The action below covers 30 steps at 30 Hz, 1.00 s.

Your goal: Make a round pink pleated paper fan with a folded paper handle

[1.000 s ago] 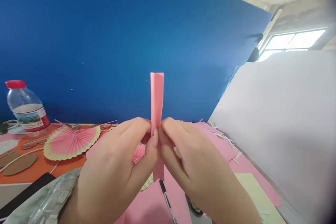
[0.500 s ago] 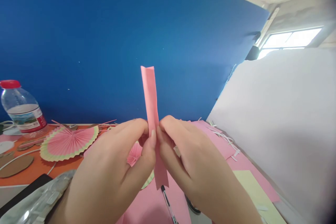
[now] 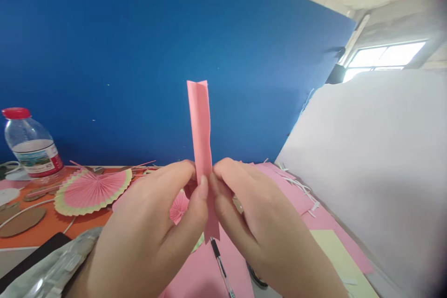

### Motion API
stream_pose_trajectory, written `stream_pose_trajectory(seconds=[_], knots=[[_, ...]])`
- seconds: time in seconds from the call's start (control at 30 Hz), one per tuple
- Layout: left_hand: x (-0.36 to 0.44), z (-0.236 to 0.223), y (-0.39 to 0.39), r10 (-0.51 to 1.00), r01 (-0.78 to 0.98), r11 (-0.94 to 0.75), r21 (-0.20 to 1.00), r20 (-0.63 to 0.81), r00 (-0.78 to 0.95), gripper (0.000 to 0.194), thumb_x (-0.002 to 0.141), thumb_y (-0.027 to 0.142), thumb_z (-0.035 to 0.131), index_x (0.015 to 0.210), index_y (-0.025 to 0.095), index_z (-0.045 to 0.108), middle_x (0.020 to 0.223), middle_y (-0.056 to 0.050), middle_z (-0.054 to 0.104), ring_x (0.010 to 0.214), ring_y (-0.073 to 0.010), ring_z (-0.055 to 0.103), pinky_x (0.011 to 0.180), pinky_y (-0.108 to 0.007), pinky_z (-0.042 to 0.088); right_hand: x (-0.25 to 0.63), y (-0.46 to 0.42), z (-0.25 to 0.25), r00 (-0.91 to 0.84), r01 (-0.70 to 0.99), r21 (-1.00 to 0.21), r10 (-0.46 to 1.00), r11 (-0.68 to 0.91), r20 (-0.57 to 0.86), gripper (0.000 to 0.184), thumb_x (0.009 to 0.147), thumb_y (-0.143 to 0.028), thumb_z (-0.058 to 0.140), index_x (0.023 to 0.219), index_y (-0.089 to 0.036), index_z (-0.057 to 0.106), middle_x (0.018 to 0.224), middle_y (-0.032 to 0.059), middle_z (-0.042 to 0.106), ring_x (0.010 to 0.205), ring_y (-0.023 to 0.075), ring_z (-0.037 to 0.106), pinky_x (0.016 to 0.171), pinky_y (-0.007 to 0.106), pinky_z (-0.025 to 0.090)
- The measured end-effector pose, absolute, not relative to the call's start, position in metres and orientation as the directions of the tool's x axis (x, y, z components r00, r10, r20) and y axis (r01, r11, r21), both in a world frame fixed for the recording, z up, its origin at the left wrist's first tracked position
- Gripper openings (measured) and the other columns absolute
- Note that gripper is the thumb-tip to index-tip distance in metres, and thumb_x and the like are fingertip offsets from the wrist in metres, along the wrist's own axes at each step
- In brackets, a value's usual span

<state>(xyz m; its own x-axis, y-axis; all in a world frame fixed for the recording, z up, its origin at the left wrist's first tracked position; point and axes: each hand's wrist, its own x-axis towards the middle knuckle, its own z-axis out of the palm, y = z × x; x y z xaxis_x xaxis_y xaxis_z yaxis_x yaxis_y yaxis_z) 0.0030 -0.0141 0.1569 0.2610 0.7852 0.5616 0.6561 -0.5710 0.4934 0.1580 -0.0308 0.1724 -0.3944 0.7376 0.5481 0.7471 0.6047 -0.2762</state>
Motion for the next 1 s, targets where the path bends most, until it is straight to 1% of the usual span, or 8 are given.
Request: stream_pose_trajectory(seconds=[0.07, 0.2, 0.27, 0.37, 0.47, 0.67, 0.8, 1.0], knots=[[0.0022, 0.1560, -0.0154, 0.783, 0.660, -0.577, 0.481, 0.557, 0.279, 0.029, 0.090, 0.029, 0.039, 0.063, 0.023, 0.044, 0.053, 0.007, 0.048, 0.046, -0.0109, 0.047, 0.044, -0.025, 0.036, 0.1574, -0.0301, 0.1717, -0.391, 0.745, -0.280, 0.736, 0.606, 0.553, 0.030, 0.094, -0.018, 0.039, 0.069, -0.022, 0.023, 0.061, -0.0068, 0.034, 0.056, 0.0103, 0.036, 0.057, 0.026, 0.029], [0.0012, 0.1552, -0.0163, 0.732, 0.671, -0.625, 0.400, 0.599, 0.324, 0.027, 0.090, 0.026, 0.039, 0.063, 0.022, 0.041, 0.054, 0.006, 0.047, 0.049, -0.0114, 0.046, 0.045, -0.025, 0.036, 0.1552, -0.0281, 0.1695, -0.362, 0.761, -0.245, 0.706, 0.601, 0.609, 0.030, 0.091, -0.015, 0.041, 0.069, -0.022, 0.022, 0.062, -0.0061, 0.034, 0.056, 0.0106, 0.035, 0.056, 0.026, 0.027], [0.0016, 0.1553, -0.0155, 0.716, 0.679, -0.632, 0.375, 0.618, 0.325, 0.028, 0.090, 0.025, 0.040, 0.062, 0.022, 0.039, 0.054, 0.006, 0.046, 0.048, -0.0112, 0.045, 0.045, -0.025, 0.035, 0.1545, -0.0272, 0.1687, -0.349, 0.765, -0.255, 0.713, 0.591, 0.609, 0.030, 0.091, -0.015, 0.041, 0.069, -0.021, 0.022, 0.063, -0.0058, 0.035, 0.056, 0.0106, 0.033, 0.054, 0.026, 0.026], [0.0031, 0.1553, -0.0142, 0.728, 0.686, -0.606, 0.402, 0.628, 0.275, 0.029, 0.090, 0.026, 0.041, 0.062, 0.022, 0.039, 0.053, 0.006, 0.045, 0.046, -0.0107, 0.043, 0.044, -0.024, 0.034, 0.1545, -0.0273, 0.1686, -0.342, 0.767, -0.287, 0.744, 0.574, 0.574, 0.029, 0.093, -0.019, 0.039, 0.069, -0.021, 0.023, 0.062, -0.0060, 0.036, 0.055, 0.0105, 0.033, 0.054, 0.026, 0.026], [0.0043, 0.1552, -0.0144, 0.737, 0.671, -0.601, 0.434, 0.626, 0.256, 0.025, 0.090, 0.026, 0.042, 0.065, 0.023, 0.045, 0.057, 0.006, 0.050, 0.049, -0.0112, 0.047, 0.046, -0.023, 0.037, 0.1552, -0.0291, 0.1688, -0.352, 0.769, -0.279, 0.746, 0.575, 0.565, 0.027, 0.094, -0.021, 0.038, 0.070, -0.022, 0.025, 0.064, -0.0054, 0.039, 0.057, 0.0115, 0.035, 0.056, 0.027, 0.027], [0.0023, 0.1546, -0.0161, 0.697, 0.669, -0.637, 0.383, 0.656, 0.289, 0.027, 0.090, 0.024, 0.041, 0.063, 0.023, 0.042, 0.055, 0.006, 0.048, 0.048, -0.0116, 0.045, 0.045, -0.025, 0.035, 0.1548, -0.0277, 0.1677, -0.373, 0.756, -0.261, 0.722, 0.601, 0.583, 0.029, 0.093, -0.018, 0.040, 0.070, -0.022, 0.022, 0.065, -0.0053, 0.039, 0.058, 0.0112, 0.035, 0.056, 0.027, 0.026], [0.0032, 0.1546, -0.0134, 0.686, 0.665, -0.653, 0.362, 0.654, 0.318, 0.024, 0.091, 0.023, 0.041, 0.067, 0.022, 0.043, 0.063, 0.004, 0.052, 0.057, -0.0132, 0.049, 0.051, -0.026, 0.038, 0.1544, -0.0241, 0.1652, -0.370, 0.764, -0.206, 0.677, 0.611, 0.637, 0.029, 0.093, -0.016, 0.041, 0.071, -0.022, 0.022, 0.068, -0.0049, 0.039, 0.060, 0.0113, 0.034, 0.058, 0.027, 0.028], [0.0050, 0.1534, -0.0131, 0.709, 0.690, -0.611, 0.389, 0.655, 0.259, 0.020, 0.091, 0.027, 0.042, 0.071, 0.023, 0.044, 0.062, 0.005, 0.049, 0.054, -0.0126, 0.048, 0.049, -0.026, 0.036, 0.1557, -0.0258, 0.1672, -0.332, 0.764, -0.309, 0.756, 0.566, 0.563, 0.024, 0.095, -0.021, 0.036, 0.072, -0.022, 0.027, 0.066, -0.0055, 0.039, 0.058, 0.0110, 0.034, 0.056, 0.027, 0.027]])
